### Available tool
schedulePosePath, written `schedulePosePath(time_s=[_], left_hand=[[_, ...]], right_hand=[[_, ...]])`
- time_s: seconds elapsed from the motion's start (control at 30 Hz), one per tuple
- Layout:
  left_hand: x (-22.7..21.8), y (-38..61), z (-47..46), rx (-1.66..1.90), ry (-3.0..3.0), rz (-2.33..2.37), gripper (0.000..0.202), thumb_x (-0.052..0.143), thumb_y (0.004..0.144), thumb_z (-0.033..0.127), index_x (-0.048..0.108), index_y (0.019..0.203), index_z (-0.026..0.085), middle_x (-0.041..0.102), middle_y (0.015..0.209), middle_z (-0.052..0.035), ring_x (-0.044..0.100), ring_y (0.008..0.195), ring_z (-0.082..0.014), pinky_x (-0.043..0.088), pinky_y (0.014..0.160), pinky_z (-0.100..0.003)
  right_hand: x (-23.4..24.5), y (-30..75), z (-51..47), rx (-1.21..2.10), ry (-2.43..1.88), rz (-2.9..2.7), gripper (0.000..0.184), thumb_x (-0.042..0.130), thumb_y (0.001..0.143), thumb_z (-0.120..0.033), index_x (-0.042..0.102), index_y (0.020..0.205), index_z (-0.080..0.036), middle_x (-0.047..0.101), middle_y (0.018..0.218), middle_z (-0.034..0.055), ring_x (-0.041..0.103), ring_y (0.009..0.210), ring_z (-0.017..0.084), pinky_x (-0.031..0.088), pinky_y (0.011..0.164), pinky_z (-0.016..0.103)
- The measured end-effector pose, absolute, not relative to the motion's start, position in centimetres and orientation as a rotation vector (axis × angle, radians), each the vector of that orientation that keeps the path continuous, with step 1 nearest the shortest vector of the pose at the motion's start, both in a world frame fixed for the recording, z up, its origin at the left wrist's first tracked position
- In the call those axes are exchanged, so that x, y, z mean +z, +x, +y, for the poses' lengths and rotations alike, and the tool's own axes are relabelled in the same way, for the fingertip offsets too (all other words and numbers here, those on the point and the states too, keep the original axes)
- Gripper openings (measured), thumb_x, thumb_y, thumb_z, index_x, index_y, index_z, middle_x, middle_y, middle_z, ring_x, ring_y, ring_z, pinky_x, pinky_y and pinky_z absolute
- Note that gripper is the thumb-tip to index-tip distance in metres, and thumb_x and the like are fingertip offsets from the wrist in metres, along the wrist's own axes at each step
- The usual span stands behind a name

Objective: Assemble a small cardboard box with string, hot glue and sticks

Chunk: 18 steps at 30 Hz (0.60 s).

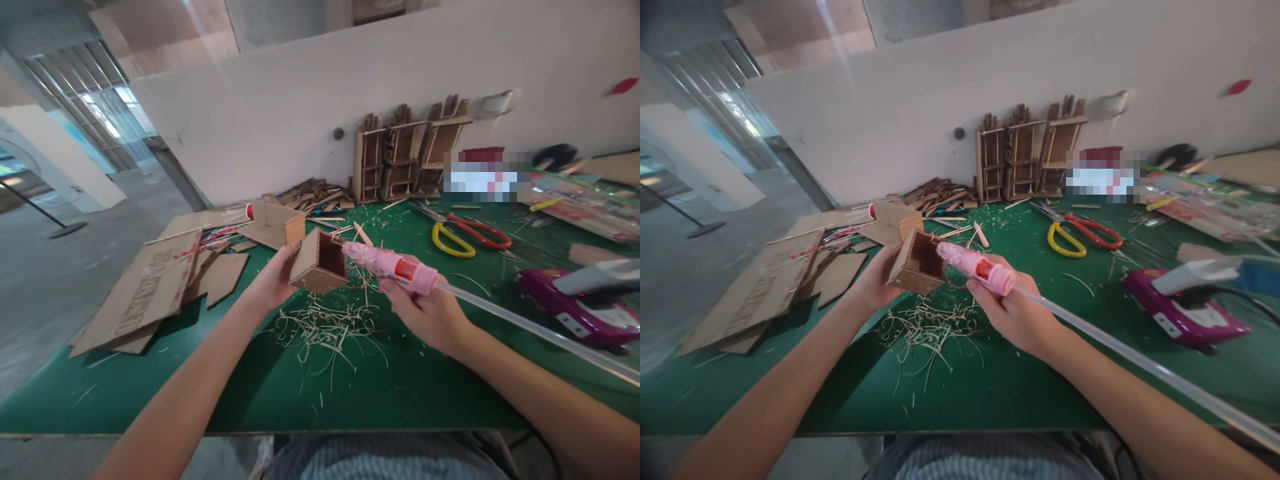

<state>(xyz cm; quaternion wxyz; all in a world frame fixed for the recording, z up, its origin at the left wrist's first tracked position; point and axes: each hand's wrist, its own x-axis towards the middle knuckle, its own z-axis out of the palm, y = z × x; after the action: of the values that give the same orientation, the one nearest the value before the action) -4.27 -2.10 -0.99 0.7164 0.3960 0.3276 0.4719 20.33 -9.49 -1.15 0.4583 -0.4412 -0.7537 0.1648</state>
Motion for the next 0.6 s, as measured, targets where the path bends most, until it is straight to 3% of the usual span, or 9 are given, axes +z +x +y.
schedulePosePath(time_s=[0.2, 0.37, 0.6], left_hand=[[-0.8, -3.8, -2.3, 1.030, 0.902, 0.746, 0.033, 0.065, 0.079, 0.038, 0.067, 0.103, 0.017, 0.072, 0.100, -0.0057, 0.066, 0.086, -0.0205, 0.050, 0.070, -0.027], [-0.7, -3.6, -2.5, 1.012, 0.943, 0.754, 0.036, 0.066, 0.078, 0.040, 0.066, 0.105, 0.017, 0.071, 0.101, -0.0060, 0.066, 0.089, -0.0216, 0.051, 0.072, -0.027], [-0.7, -3.5, -2.5, 1.007, 1.017, 0.701, 0.037, 0.065, 0.079, 0.041, 0.067, 0.106, 0.015, 0.071, 0.099, -0.0056, 0.066, 0.085, -0.0188, 0.051, 0.072, -0.025]], right_hand=[[-0.3, 20.3, -9.6, 0.200, -1.132, -2.001, 0.030, 0.049, 0.091, -0.037, 0.056, 0.115, -0.018, 0.070, 0.087, 0.0064, 0.064, 0.064, 0.016, 0.048, 0.057, 0.027], [0.1, 19.9, -10.0, 0.162, -1.240, -2.051, 0.033, 0.049, 0.090, -0.038, 0.058, 0.114, -0.018, 0.069, 0.069, 0.0021, 0.060, 0.050, 0.015, 0.042, 0.047, 0.025], [0.3, 19.8, -10.1, 0.119, -1.247, -2.088, 0.029, 0.048, 0.090, -0.036, 0.057, 0.112, -0.019, 0.071, 0.072, 0.0018, 0.061, 0.049, 0.016, 0.042, 0.047, 0.026]])
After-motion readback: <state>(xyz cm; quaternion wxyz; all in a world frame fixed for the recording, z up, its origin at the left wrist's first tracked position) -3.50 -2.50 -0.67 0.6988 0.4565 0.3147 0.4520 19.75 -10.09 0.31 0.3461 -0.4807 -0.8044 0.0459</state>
